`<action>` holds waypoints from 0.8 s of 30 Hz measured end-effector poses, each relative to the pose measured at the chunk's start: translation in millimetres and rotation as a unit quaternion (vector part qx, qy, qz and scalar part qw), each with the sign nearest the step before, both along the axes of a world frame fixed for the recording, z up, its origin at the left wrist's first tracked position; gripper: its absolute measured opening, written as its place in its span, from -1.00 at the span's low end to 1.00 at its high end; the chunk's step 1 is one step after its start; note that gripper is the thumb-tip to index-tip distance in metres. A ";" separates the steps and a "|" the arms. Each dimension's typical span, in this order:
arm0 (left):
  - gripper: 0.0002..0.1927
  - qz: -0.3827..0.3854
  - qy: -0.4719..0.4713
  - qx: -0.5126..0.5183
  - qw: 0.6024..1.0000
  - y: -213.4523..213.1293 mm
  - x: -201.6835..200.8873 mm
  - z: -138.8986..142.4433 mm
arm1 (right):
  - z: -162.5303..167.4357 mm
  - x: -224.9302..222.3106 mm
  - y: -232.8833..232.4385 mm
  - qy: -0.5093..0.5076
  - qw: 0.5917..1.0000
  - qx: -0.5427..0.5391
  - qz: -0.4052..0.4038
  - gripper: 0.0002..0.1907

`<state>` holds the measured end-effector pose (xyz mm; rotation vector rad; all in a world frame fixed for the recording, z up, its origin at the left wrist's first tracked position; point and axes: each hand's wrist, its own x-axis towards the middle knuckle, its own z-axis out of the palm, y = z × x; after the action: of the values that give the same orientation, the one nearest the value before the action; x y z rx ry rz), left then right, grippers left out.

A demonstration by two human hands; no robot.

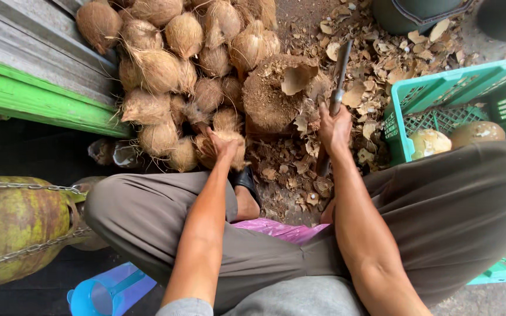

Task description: The person sits on the ground and uses a cleaver to chop and trim the fibrous husk off coconuts, rotating each coconut to cut away the outer husk. Trimmed coconuts are placed in a green plastic crate beside them, and husk debris accumulates on the ground.

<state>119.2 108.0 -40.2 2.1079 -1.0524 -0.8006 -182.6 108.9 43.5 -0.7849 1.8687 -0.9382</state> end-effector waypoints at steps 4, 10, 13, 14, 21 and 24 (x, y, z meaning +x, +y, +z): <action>0.33 0.087 0.102 0.100 0.986 -22.3 -12.7 -1.7 | 18.1 3.0 -10.2 -0.071 0.988 -0.017 0.138 -0.80; 0.32 0.147 0.073 0.216 0.963 -46.7 -16.4 26.6 | 16.5 27.0 -7.3 0.024 0.935 0.161 0.315 -0.75; 0.33 0.127 0.065 0.236 0.961 -47.2 -18.2 34.8 | 7.2 15.0 -5.1 0.050 0.962 0.140 0.228 -0.75; 0.34 0.117 0.054 0.240 0.962 -46.3 -20.0 35.9 | 5.4 6.3 -6.3 0.067 0.973 0.109 0.190 -0.78; 0.37 -0.108 -0.167 0.228 0.953 -49.8 -44.7 53.0 | 24.9 -48.6 -9.2 0.088 0.995 0.031 0.046 -0.80; 0.47 -0.207 -0.227 0.113 0.945 -75.7 -55.4 62.5 | 39.7 -38.8 0.2 -0.008 0.998 0.020 0.062 -0.77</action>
<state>63.9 32.3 22.2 2.3642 -1.7677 -0.6587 -221.4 109.2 83.2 -0.8559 1.7975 -0.8250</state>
